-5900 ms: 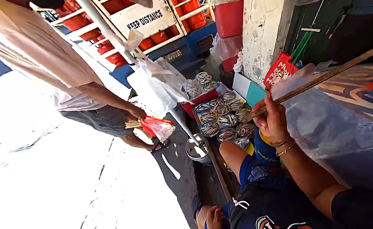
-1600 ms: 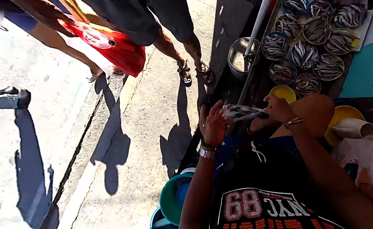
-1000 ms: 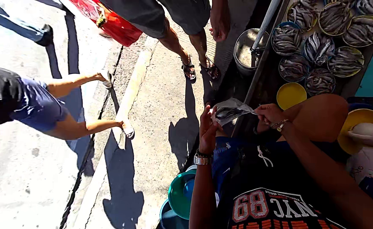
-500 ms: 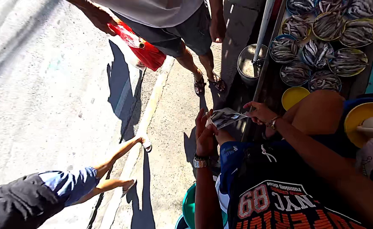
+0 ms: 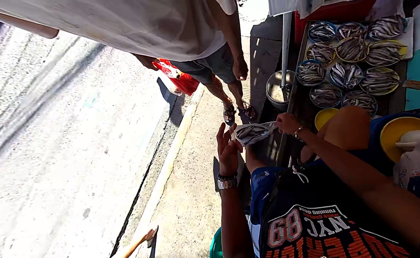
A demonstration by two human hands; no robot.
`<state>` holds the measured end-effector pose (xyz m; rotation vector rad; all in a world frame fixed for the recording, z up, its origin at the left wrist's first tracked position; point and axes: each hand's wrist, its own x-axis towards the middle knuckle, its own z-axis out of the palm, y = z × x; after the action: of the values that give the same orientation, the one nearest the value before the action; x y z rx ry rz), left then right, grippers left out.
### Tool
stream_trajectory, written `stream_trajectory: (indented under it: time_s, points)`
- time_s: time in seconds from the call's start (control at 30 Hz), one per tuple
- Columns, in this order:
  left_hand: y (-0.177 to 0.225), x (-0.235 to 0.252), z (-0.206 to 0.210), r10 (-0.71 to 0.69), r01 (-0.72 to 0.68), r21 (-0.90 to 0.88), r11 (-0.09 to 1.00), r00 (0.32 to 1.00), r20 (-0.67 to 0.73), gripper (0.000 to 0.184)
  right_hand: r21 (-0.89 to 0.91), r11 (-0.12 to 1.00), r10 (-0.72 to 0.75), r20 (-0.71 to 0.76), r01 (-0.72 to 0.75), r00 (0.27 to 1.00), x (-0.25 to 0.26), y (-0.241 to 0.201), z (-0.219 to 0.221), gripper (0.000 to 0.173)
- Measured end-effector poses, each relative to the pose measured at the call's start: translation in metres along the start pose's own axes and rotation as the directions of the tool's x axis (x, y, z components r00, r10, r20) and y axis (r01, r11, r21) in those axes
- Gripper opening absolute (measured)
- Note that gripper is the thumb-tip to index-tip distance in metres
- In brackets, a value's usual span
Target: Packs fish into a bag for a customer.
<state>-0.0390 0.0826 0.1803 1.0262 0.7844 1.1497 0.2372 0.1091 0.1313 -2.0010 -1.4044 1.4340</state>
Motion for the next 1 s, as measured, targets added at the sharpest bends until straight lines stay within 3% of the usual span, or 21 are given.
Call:
stream_trajectory:
  time_s: [0.17,0.37,0.7,1.0]
  points:
    - [-0.006,0.000,0.004,0.009,-0.010,-0.010,1.000,1.000,-0.030,0.081,0.367,0.929,-0.016,-0.096,0.051,0.995,-0.003,-0.022,-0.016,0.027]
    - [-0.024,0.005,0.006,-0.045,0.037,-0.099,0.994,0.997,-0.070,0.066,0.670,0.741,0.065,-0.121,0.034,0.990,-0.008,-0.039,-0.030,0.020]
    - [-0.030,0.040,0.035,-0.095,0.090,-0.140,0.986,0.995,-0.027,0.061,0.641,0.762,0.056,-0.205,0.090,0.977,0.010,-0.034,-0.070,0.016]
    - [-0.031,0.050,0.042,-0.034,0.041,-0.202,0.979,0.999,0.036,0.064,0.612,0.789,0.089,-0.208,0.059,0.974,0.018,-0.039,-0.093,0.016]
